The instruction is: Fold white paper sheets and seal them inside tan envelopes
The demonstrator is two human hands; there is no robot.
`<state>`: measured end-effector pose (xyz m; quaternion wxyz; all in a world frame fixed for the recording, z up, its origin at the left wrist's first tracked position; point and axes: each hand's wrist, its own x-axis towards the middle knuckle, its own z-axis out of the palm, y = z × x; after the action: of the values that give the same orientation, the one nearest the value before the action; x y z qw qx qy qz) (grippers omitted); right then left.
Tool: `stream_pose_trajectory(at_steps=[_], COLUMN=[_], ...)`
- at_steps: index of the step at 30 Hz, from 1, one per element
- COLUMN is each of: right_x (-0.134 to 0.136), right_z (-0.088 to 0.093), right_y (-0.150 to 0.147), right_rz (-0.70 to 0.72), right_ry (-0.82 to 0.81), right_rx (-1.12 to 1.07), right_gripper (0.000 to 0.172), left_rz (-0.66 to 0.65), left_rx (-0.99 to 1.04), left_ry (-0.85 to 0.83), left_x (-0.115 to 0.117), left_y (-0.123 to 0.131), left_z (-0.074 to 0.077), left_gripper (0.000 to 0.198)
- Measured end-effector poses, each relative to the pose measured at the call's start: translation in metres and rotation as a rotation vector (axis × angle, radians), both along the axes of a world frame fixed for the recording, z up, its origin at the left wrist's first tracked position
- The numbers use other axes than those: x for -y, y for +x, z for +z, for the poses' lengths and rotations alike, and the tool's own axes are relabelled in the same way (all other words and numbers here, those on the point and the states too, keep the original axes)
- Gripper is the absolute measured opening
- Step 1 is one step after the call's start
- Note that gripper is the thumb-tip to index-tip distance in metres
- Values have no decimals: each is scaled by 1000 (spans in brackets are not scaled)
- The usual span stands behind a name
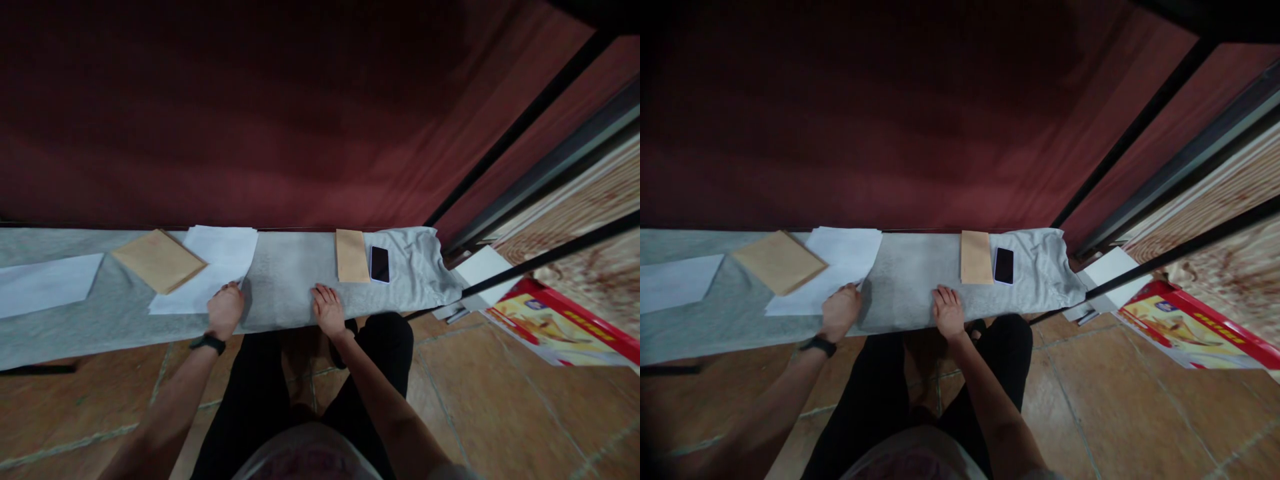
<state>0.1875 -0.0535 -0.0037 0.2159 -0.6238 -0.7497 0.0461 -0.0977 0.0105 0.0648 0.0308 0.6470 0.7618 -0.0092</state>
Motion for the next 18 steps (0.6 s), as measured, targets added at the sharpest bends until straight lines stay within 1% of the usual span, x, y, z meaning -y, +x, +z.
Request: stream_pose_trajectory(at_steps=[4,6,7,10,11,13,15,18], right_x=[1,1,1,1,1,1,0,-4], right_z=[5,6,7,7,7,6,5,5], right_y=[0,0,0,0,0,1,3,6], right_rz=[6,5,5,2,2,5,18,13], right_ry=[-24,-31,-30,-17,-14,-11,-13,-22], right_rx=[-5,-5,-9,-34,-43,-58,-76,-155], right_gripper=[42,42,42,41,41,41,40,38], left_rz=[140,143,115,-49,-100,-164,-255,-314], left_rx=[57,65,62,70,84,118,148,213], left_ry=[0,52,98,201,191,165,147,82], left_x=[-6,-5,-3,9,13,21,26,30], left_y=[-8,-7,-3,25,38,66,92,120], left_z=[13,18,21,27,29,29,27,16], left_gripper=[34,32,31,29,29,30,32,31])
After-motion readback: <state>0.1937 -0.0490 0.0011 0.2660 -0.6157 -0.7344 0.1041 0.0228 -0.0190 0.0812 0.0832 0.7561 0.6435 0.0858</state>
